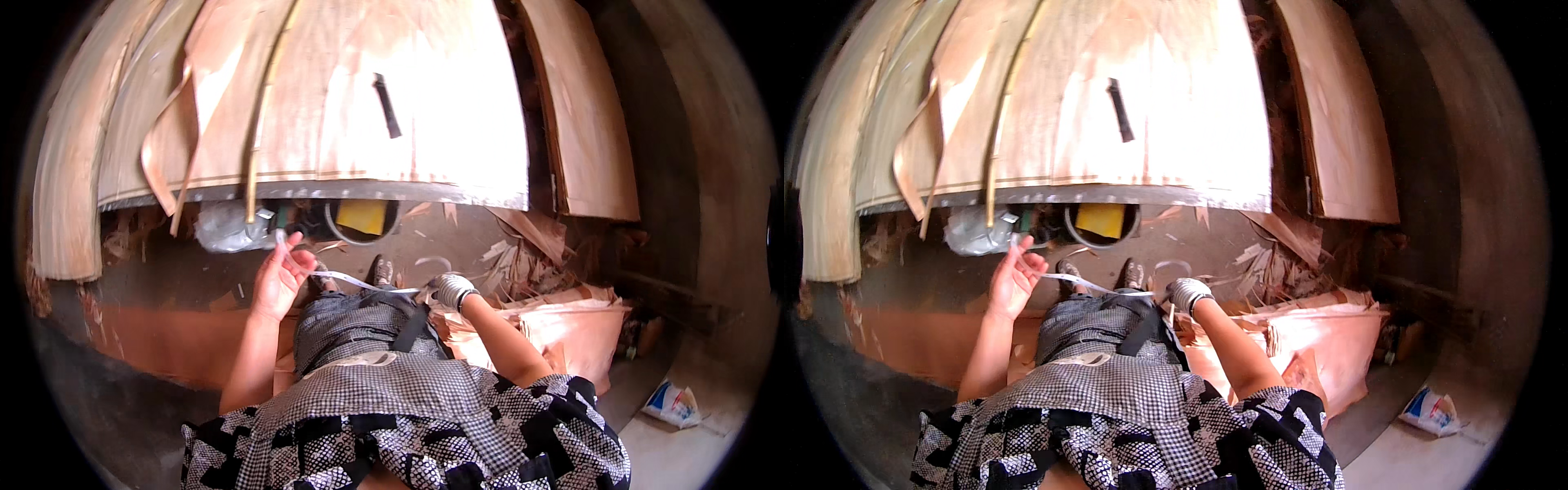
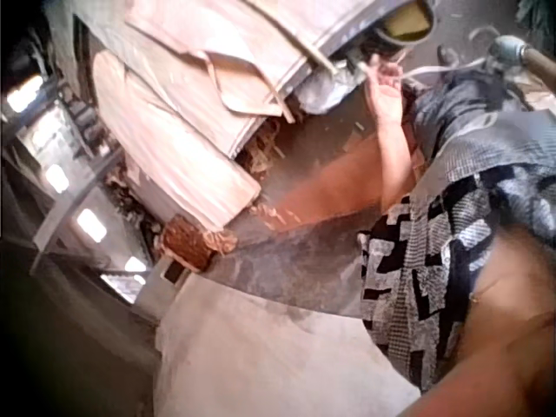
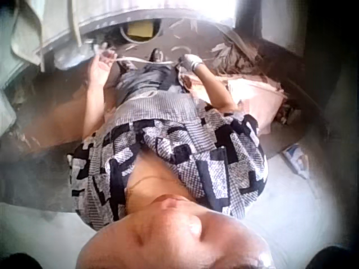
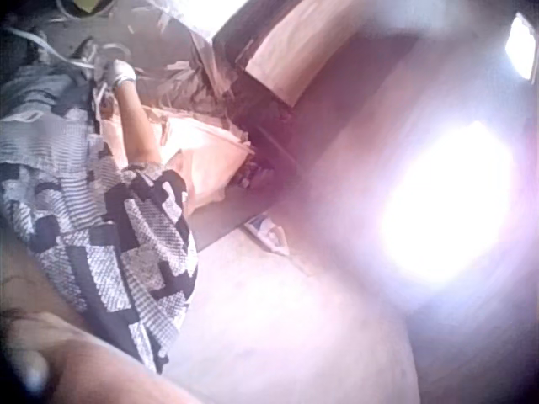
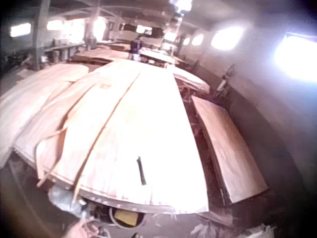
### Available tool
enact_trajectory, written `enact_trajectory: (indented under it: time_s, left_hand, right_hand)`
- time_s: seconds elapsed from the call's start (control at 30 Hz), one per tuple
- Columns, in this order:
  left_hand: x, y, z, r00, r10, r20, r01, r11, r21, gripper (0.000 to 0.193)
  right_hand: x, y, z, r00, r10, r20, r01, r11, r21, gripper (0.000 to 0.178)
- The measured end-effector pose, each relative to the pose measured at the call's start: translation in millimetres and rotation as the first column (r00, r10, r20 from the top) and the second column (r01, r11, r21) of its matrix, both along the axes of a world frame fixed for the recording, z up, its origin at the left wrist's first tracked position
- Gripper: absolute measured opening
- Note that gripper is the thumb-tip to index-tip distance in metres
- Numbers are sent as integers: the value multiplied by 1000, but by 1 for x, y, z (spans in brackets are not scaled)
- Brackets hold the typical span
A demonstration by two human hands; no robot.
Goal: The person measures a large sheet of wood veneer with a long stick, lifts and peels layers of veneer, and uses a utility knife to trim edges and apply small pieces of tape to join or repair sections on a large metal-topped worktable.
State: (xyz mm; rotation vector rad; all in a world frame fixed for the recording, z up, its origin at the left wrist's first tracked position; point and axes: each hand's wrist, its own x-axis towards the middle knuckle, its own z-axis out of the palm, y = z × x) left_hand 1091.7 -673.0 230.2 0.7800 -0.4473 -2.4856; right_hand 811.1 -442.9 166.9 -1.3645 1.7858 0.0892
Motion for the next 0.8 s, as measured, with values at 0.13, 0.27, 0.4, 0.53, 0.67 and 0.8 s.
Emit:
enact_trajectory:
  time_s: [0.13, 0.27, 0.4, 0.53, 0.67, 0.8]
  left_hand:
    - [-76, 77, -5, 880, -228, 416, 432, 748, -504, 31]
    - [-108, 92, 1, 946, -79, 314, 191, 919, -345, 35]
    - [-123, 109, 8, 944, -279, 177, 308, 938, -159, 53]
    - [-139, 97, -22, 992, 95, 86, -98, 994, 38, 69]
    - [-112, 83, -58, 714, -618, 328, 696, 674, -245, 55]
    - [-110, 27, -46, 207, -123, 971, 935, 317, -159, 14]
  right_hand:
    - [41, -35, 36, 905, -236, 355, 380, 822, -424, 32]
    - [39, -46, 103, 362, -554, 750, 609, 749, 260, 21]
    - [24, -35, 96, 837, -206, 507, 401, 860, -314, 15]
    - [-6, -24, 2, 376, -670, 640, 832, 549, 86, 11]
    - [0, -69, 28, -59, -684, 727, 713, 481, 510, 11]
    - [-27, -106, -51, 378, -809, 449, 741, 556, 378, 29]
